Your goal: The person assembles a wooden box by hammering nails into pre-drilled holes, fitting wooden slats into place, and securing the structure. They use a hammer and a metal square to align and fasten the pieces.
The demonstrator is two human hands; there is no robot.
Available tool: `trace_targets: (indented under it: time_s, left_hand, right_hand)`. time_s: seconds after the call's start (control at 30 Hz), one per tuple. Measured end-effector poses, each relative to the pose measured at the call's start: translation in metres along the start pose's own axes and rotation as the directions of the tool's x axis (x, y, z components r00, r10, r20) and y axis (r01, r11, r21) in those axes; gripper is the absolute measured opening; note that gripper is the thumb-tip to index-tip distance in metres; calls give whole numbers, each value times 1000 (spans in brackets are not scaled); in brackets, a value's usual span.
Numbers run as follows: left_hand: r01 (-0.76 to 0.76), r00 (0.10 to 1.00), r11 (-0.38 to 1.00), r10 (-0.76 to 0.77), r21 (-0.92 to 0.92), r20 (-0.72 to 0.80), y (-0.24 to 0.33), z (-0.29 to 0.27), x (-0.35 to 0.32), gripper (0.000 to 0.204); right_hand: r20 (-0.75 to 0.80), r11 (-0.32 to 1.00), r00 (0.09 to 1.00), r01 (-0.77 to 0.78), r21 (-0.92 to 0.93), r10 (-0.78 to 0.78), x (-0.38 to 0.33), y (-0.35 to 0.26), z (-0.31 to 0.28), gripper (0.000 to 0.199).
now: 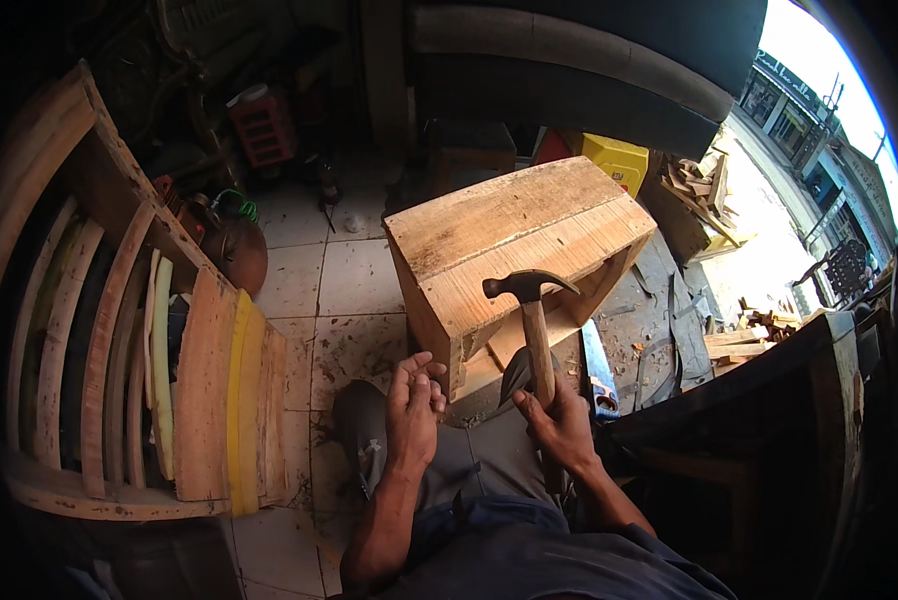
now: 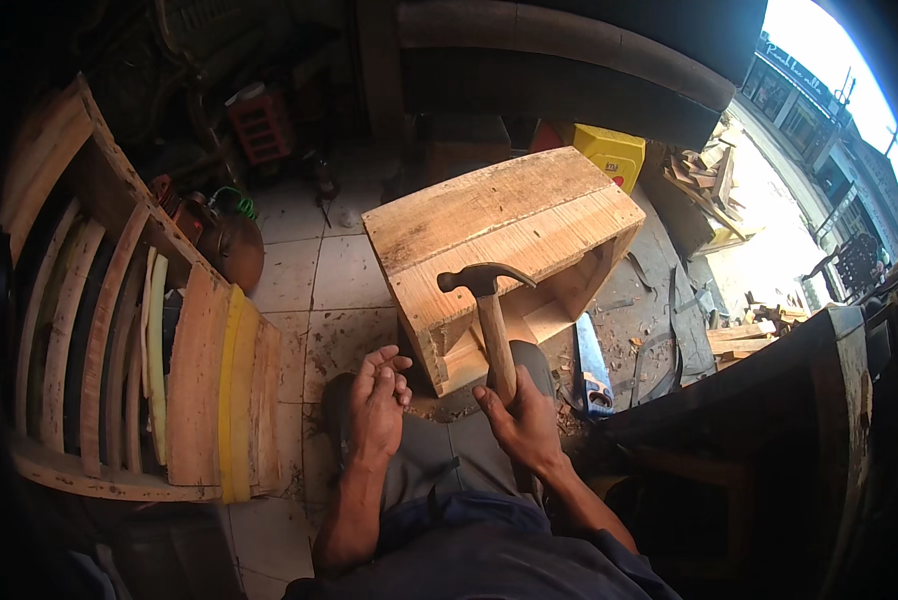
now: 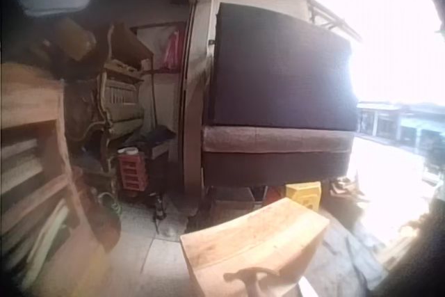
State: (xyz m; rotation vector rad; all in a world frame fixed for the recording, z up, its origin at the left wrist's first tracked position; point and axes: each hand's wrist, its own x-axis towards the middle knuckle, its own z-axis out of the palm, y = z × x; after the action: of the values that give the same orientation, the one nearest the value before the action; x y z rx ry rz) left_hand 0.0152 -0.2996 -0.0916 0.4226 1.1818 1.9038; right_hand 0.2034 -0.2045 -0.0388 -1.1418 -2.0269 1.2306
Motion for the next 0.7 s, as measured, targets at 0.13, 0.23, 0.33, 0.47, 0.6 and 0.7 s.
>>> trace_targets:
  time_s: [0.13,0.23,0.33,0.47,0.6,0.7]
  left_hand:
    - [-90,996,991,87,-104,-36,35,44,5,31]
    - [-85,996,986,80,147,37,49,26,40,31]
    - [-174,985,940,167,292,46,65,41,52,33]
    - [-287,951,919,240,270,195,71,51,72,36]
    - [-369,928,841,308,395,211,60,57,95,39]
    - [-363,930,759,327,541,166,38,55,112,45]
  right_hand:
    - [61,994,995,-78,76,73,5,-12,-10,30]
    - [17,972,997,-72,225,70,3,-9,-20,30]
    - [-55,949,993,-84,305,105,-3,2,-26,30]
    - [-53,915,977,-175,364,208,-7,11,-31,29]
    - [-35,901,965,-228,370,259,-10,9,-27,30]
    - [-23,918,970,-223,328,243,-8,11,-26,30]
